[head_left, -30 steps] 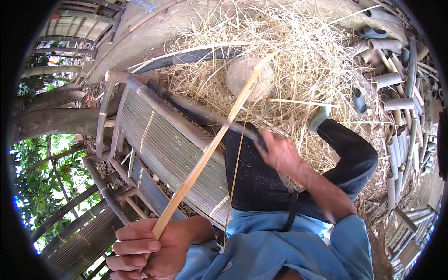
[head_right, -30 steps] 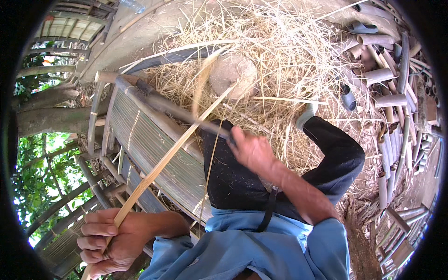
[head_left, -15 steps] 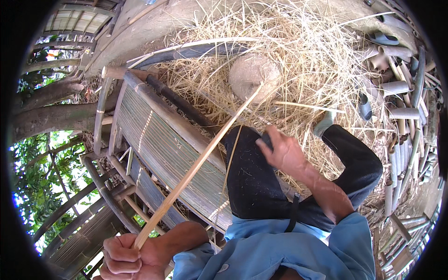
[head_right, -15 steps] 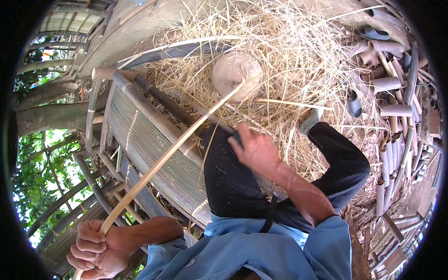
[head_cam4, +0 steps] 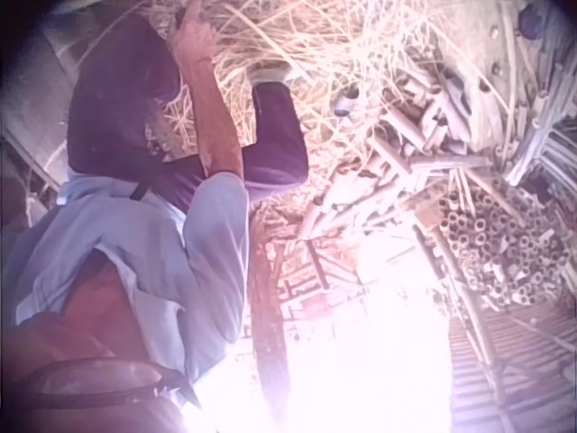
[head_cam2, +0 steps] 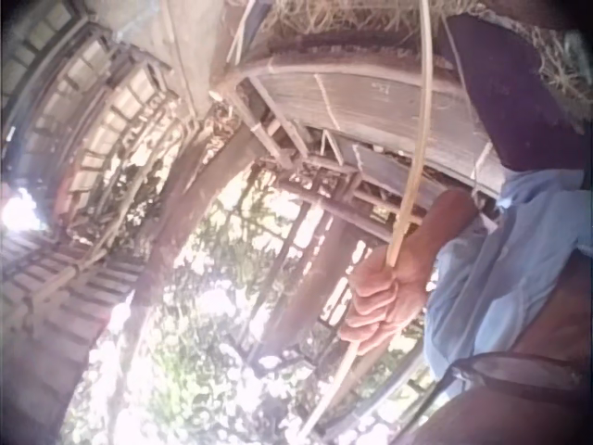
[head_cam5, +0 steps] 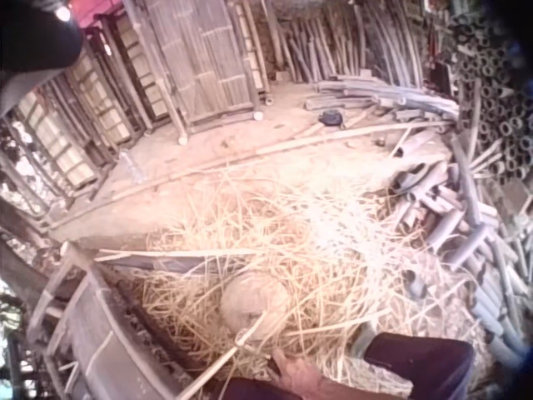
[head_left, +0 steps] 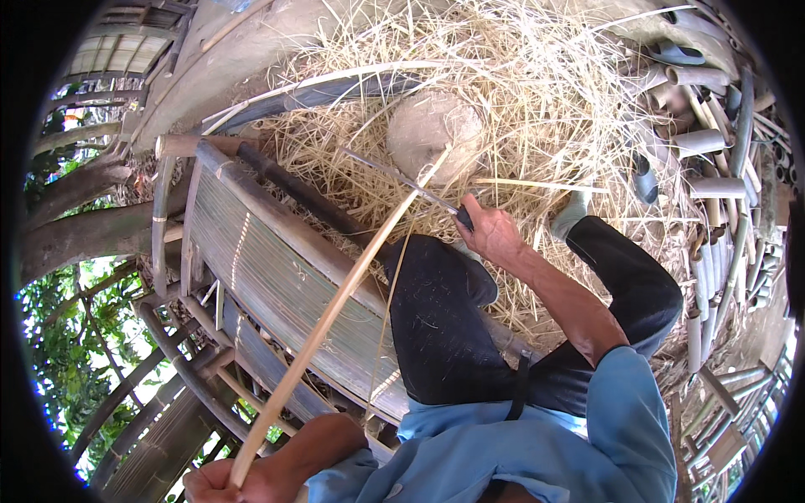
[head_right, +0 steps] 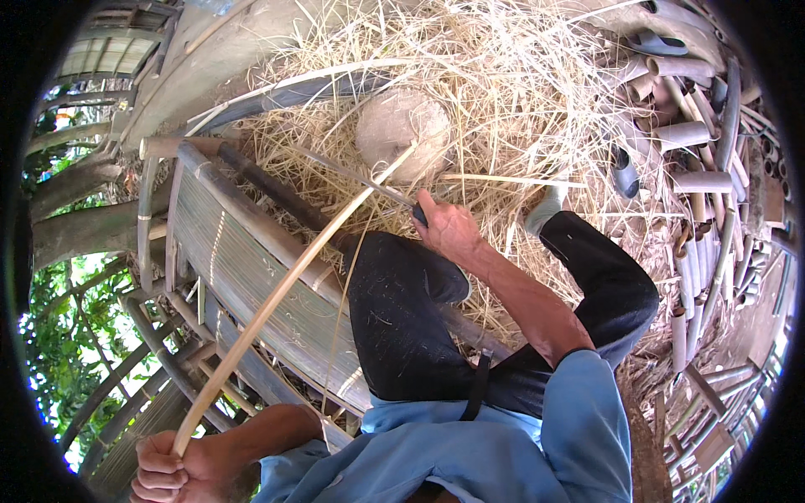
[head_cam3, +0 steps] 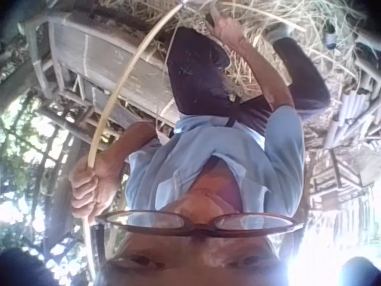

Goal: The person scrapes a thin strip of bamboo with a knife, repeatedly pulling the blade along the length of the material to smooth it while sitting in a workshop area.

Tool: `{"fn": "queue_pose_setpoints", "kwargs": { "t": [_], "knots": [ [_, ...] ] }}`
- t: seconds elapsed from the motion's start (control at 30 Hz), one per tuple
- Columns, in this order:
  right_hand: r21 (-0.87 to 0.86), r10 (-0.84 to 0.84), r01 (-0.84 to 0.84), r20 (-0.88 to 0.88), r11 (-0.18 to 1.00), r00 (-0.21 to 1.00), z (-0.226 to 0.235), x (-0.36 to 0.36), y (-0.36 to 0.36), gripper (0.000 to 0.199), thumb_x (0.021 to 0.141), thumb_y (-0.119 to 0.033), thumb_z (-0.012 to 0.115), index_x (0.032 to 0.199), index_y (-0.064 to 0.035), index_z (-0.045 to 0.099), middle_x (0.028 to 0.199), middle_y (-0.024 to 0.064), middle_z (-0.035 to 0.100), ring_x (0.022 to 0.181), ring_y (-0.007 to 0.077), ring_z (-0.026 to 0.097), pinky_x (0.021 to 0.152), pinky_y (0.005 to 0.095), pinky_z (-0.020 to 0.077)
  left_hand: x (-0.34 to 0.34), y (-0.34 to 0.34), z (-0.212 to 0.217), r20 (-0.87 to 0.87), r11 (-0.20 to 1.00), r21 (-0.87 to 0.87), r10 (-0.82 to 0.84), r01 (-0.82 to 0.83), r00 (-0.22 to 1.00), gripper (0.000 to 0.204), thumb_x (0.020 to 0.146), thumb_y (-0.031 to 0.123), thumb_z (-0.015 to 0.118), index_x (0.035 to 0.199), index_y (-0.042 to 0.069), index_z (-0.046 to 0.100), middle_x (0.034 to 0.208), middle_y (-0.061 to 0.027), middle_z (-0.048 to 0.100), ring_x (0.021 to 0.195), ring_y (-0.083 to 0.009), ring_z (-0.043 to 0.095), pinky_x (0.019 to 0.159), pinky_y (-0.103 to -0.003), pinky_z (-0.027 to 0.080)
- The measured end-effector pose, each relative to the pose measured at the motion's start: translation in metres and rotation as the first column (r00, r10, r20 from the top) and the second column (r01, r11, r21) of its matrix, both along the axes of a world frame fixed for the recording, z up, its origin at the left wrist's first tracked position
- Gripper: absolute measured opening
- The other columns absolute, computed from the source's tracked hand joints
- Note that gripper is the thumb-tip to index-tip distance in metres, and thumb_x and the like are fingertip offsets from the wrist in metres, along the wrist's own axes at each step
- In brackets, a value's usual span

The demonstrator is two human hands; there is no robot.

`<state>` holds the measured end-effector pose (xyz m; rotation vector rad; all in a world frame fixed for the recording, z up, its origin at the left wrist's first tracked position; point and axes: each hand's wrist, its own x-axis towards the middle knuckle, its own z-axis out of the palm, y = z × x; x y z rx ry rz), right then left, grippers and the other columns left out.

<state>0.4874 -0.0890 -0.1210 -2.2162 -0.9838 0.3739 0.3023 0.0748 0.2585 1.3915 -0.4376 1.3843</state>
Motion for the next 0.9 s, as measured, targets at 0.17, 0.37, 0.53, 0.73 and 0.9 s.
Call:
{"fn": "queue_pose_setpoints", "kwargs": {
  "t": [0.17,0.37,0.53,0.73,0.9],
  "knots": [
    [0.018,0.027,-0.027,0.011,0.999,1.0,0.025,-0.011,0.01,0.026,0.096,-0.024,0.065,0.105,-0.0066,0.048,0.064,0.0162,0.063,0.047,0.0296,0.062,0.039,0.0421,0.0507,-0.009,0.016,0.003,-0.07,0.997,-0.021,0.072,-0.073,0.995,0.057,0.108,0.057,0.024,0.075,0.015,0.041,0.058,0.0083,0.026,0.044,-0.0048,0.025,0.041,-0.023,0.023],
    [0.117,-0.003,-0.003,0.053,0.993,0.999,-0.046,0.008,0.003,0.029,0.095,-0.024,0.067,0.111,-0.0058,0.051,0.063,0.0156,0.064,0.042,0.0252,0.059,0.035,0.0389,0.0493,-0.002,0.016,0.001,-0.015,0.999,-0.044,-0.002,0.001,1.0,0.049,0.109,0.046,0.033,0.072,0.015,0.042,0.056,0.0095,0.026,0.042,-0.0032,0.025,0.04,-0.022,0.022],
    [-0.102,0.027,-0.027,-0.008,0.994,1.0,-0.048,0.018,0.016,0.026,0.099,-0.024,0.061,0.111,-0.0047,0.047,0.071,0.0212,0.067,0.053,0.0353,0.067,0.042,0.0442,0.056,-0.009,0.024,0.003,-0.02,0.995,-0.095,0.014,-0.016,1.0,0.049,0.109,0.046,0.034,0.072,0.016,0.044,0.056,0.0103,0.025,0.043,-0.0031,0.024,0.041,-0.022,0.022],
    [-0.361,-0.179,0.1,-0.193,0.927,0.965,-0.093,0.053,-0.004,0.042,0.098,-0.035,0.059,0.127,-0.0082,0.045,0.079,0.0249,0.07,0.067,0.0442,0.069,0.063,0.0544,0.0576,-0.001,0.026,0.001,-0.043,0.998,-0.051,-0.023,0.021,0.999,0.044,0.108,0.041,0.039,0.073,0.015,0.044,0.058,0.0101,0.028,0.044,-0.0029,0.025,0.044,-0.021,0.022],
    [-0.184,-0.16,0.111,-0.274,0.977,0.948,-0.094,0.038,0.002,0.041,0.096,-0.033,0.062,0.126,-0.0102,0.047,0.082,0.0269,0.069,0.071,0.0474,0.068,0.064,0.0564,0.0544,0.012,0.022,-0.007,0.077,0.963,-0.137,0.245,-0.233,0.966,0.041,0.108,0.037,0.042,0.075,0.013,0.046,0.057,0.0095,0.031,0.043,-0.003,0.028,0.04,-0.021,0.026]
  ]
}}
